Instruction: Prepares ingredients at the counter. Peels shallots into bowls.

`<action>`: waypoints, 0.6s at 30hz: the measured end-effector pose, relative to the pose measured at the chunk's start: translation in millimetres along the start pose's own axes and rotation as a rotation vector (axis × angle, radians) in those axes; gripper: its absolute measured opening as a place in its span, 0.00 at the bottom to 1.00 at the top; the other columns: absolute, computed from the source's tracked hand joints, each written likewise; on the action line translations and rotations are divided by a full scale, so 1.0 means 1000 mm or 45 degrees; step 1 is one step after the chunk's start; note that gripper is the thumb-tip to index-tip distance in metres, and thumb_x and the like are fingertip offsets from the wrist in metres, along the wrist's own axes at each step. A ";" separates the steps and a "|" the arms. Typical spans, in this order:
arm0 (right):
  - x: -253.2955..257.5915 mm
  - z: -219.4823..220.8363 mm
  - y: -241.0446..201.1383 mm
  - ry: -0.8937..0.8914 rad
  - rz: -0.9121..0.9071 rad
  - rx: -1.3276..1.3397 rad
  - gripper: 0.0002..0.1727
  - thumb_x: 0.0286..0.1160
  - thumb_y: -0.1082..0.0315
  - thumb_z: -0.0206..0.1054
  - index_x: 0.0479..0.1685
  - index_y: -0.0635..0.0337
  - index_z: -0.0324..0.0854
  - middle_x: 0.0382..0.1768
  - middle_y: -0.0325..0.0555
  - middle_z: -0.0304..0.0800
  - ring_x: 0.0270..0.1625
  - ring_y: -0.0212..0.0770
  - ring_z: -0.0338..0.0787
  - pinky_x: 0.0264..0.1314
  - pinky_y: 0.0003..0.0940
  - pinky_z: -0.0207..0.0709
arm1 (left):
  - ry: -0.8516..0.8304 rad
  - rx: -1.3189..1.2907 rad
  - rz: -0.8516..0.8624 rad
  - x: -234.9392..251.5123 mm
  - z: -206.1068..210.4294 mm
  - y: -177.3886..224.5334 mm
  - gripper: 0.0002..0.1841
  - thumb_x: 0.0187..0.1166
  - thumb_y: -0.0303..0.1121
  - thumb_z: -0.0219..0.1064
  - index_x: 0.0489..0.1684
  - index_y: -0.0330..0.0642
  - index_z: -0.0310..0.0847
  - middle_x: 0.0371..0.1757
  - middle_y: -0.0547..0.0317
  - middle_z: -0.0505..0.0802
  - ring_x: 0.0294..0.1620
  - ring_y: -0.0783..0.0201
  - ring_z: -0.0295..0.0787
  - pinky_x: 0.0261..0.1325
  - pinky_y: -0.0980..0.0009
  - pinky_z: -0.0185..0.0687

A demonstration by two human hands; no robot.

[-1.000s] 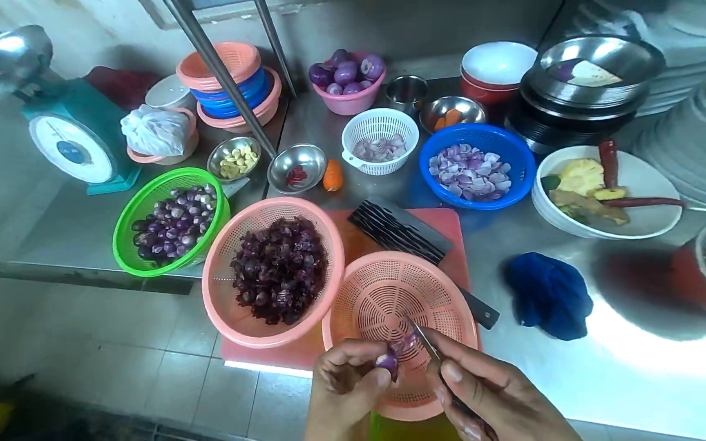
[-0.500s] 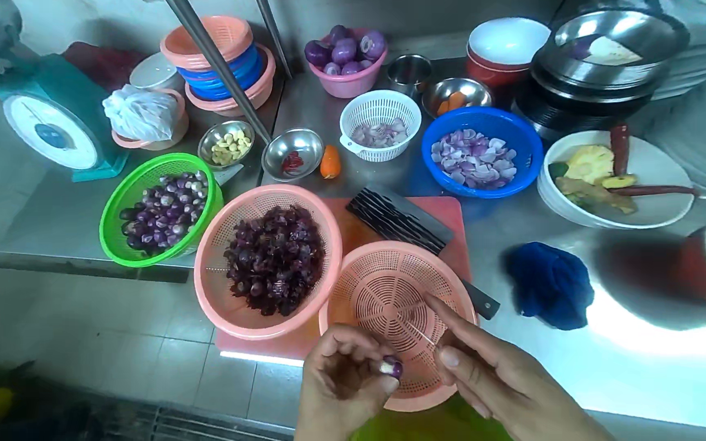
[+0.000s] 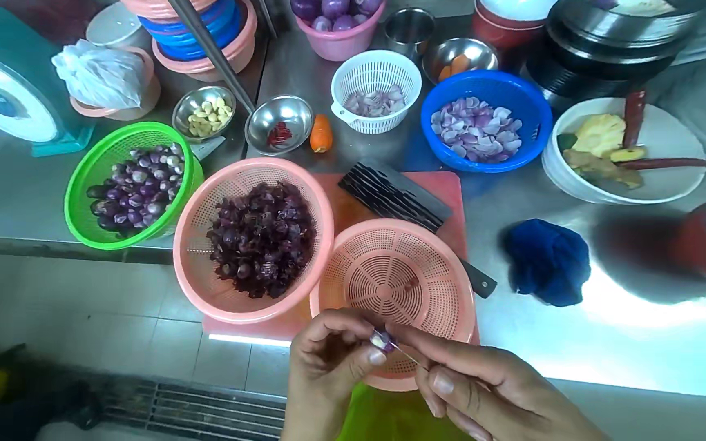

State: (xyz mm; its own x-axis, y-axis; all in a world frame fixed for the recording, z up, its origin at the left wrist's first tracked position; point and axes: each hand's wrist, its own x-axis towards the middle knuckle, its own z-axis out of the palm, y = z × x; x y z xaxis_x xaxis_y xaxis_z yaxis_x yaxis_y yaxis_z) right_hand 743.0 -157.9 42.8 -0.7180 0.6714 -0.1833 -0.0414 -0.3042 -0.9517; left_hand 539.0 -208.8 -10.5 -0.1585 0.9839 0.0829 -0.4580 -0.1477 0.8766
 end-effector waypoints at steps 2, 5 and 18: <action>0.000 0.001 0.003 0.036 -0.035 0.003 0.22 0.91 0.65 0.56 0.79 0.57 0.78 0.37 0.35 0.88 0.28 0.19 0.75 0.30 0.14 0.69 | -0.010 -0.012 -0.003 0.001 0.000 0.001 0.10 0.74 0.29 0.76 0.51 0.45 0.91 0.47 0.60 0.96 0.47 0.73 0.93 0.52 0.77 0.89; 0.000 0.002 0.007 0.065 -0.086 -0.003 0.20 0.91 0.66 0.57 0.76 0.58 0.81 0.37 0.35 0.89 0.29 0.18 0.75 0.30 0.14 0.70 | -0.018 -0.037 -0.032 0.001 -0.002 0.001 0.10 0.73 0.30 0.77 0.49 0.45 0.91 0.45 0.61 0.96 0.45 0.73 0.93 0.51 0.77 0.89; 0.001 0.003 0.011 0.121 -0.192 -0.334 0.22 0.91 0.61 0.58 0.79 0.56 0.80 0.49 0.46 0.90 0.38 0.24 0.81 0.42 0.18 0.76 | 0.009 -0.170 -0.134 0.004 -0.001 0.002 0.09 0.75 0.29 0.75 0.49 0.42 0.94 0.42 0.56 0.97 0.39 0.71 0.95 0.44 0.76 0.92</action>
State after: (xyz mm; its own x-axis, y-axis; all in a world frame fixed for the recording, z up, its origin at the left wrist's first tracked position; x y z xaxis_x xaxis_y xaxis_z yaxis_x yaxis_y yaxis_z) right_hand 740.0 -162.4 33.2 -0.6486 0.7597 -0.0456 0.0468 -0.0200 -0.9987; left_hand 537.2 -205.1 -8.9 -0.1094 0.9940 -0.0095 -0.5845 -0.0566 0.8094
